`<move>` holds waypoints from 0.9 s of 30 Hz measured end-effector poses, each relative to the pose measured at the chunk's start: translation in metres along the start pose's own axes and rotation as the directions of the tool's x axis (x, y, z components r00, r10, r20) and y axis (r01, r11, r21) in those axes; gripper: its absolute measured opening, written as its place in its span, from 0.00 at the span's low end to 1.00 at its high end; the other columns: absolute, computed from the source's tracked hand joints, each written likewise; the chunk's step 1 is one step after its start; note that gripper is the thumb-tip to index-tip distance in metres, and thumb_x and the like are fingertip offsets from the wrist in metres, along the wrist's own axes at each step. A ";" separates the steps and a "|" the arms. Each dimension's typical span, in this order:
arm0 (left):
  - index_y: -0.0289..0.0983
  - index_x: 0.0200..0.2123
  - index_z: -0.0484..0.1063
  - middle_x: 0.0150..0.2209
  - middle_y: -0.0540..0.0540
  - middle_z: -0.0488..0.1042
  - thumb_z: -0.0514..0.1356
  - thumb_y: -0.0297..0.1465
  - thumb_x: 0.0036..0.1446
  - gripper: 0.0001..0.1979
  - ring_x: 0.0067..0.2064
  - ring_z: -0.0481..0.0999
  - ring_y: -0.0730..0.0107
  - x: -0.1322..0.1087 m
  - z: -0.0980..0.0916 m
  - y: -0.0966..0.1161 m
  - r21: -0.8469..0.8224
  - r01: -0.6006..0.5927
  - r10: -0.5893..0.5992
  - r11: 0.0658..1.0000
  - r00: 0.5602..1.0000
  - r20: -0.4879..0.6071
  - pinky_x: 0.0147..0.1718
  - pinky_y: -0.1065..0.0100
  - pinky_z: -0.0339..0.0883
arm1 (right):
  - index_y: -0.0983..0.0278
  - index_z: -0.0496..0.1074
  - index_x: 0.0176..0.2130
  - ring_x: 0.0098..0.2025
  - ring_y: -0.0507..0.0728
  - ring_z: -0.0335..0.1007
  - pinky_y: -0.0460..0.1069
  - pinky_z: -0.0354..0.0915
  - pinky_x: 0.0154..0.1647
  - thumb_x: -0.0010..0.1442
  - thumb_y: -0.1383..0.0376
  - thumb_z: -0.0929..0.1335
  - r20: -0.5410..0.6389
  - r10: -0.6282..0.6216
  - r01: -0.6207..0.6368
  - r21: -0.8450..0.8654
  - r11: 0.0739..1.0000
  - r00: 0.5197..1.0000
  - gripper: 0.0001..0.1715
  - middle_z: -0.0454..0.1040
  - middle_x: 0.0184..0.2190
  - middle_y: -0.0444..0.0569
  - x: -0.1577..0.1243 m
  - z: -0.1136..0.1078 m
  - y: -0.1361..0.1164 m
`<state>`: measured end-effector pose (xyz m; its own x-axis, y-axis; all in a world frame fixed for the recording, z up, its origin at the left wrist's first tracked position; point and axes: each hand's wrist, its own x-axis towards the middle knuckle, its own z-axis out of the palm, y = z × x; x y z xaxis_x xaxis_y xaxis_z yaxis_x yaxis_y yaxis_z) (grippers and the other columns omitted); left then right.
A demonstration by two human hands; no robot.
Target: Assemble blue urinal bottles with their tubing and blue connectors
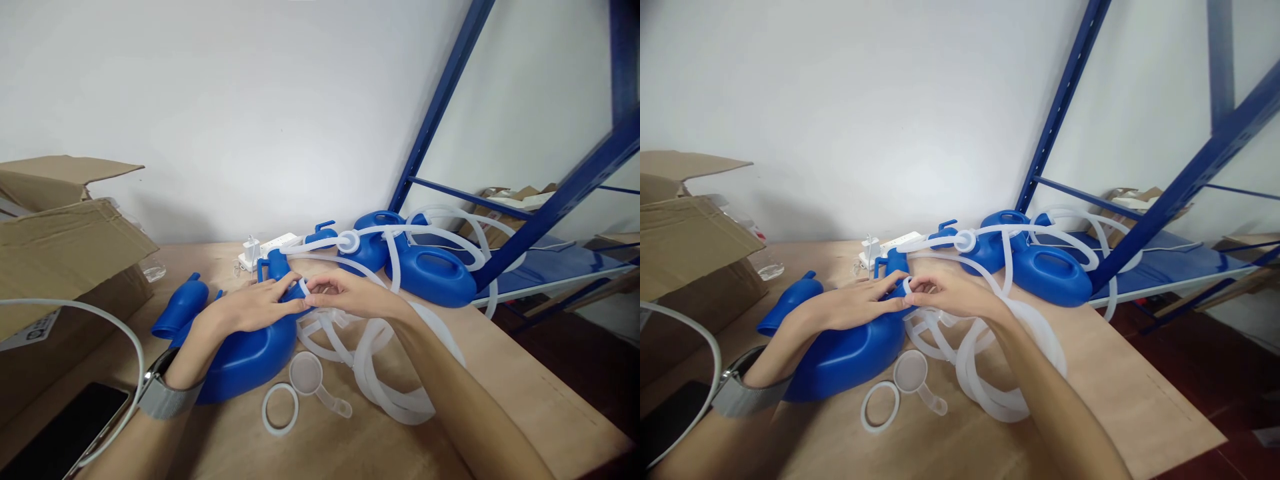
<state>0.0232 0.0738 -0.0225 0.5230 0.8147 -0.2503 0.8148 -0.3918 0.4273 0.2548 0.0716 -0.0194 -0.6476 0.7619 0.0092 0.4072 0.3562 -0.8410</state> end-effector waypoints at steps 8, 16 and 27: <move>0.45 0.71 0.56 0.62 0.37 0.75 0.43 0.61 0.66 0.39 0.67 0.68 0.39 -0.001 0.003 0.007 0.065 -0.002 0.005 0.998 0.999 -0.038 0.67 0.39 0.49 | 0.61 0.81 0.40 0.39 0.56 0.72 0.50 0.68 0.41 0.59 0.54 0.77 0.065 -0.143 0.145 -0.039 0.989 0.988 0.14 0.77 0.36 0.45 0.006 -0.011 0.026; 0.47 0.73 0.53 0.69 0.40 0.68 0.42 0.58 0.68 0.37 0.70 0.65 0.44 -0.002 0.000 0.002 0.022 -0.024 0.023 0.999 1.000 0.014 0.70 0.38 0.41 | 0.60 0.78 0.41 0.42 0.56 0.73 0.50 0.67 0.43 0.63 0.47 0.72 0.011 -0.124 0.124 -0.034 0.992 0.992 0.19 0.78 0.39 0.45 0.006 -0.004 0.020; 0.47 0.76 0.47 0.75 0.44 0.57 0.37 0.56 0.67 0.40 0.75 0.54 0.48 -0.002 0.000 0.001 -0.008 -0.008 0.008 1.000 0.999 0.036 0.71 0.43 0.42 | 0.63 0.73 0.29 0.28 0.52 0.57 0.50 0.53 0.30 0.73 0.46 0.60 -0.156 0.010 -0.032 -0.141 0.990 0.988 0.32 0.62 0.24 0.41 0.009 0.019 0.002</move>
<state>0.0228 0.0720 -0.0216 0.5385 0.7954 -0.2781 0.8085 -0.3948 0.4364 0.2375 0.0692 -0.0315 -0.5351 0.8405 0.0848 0.5145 0.4039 -0.7564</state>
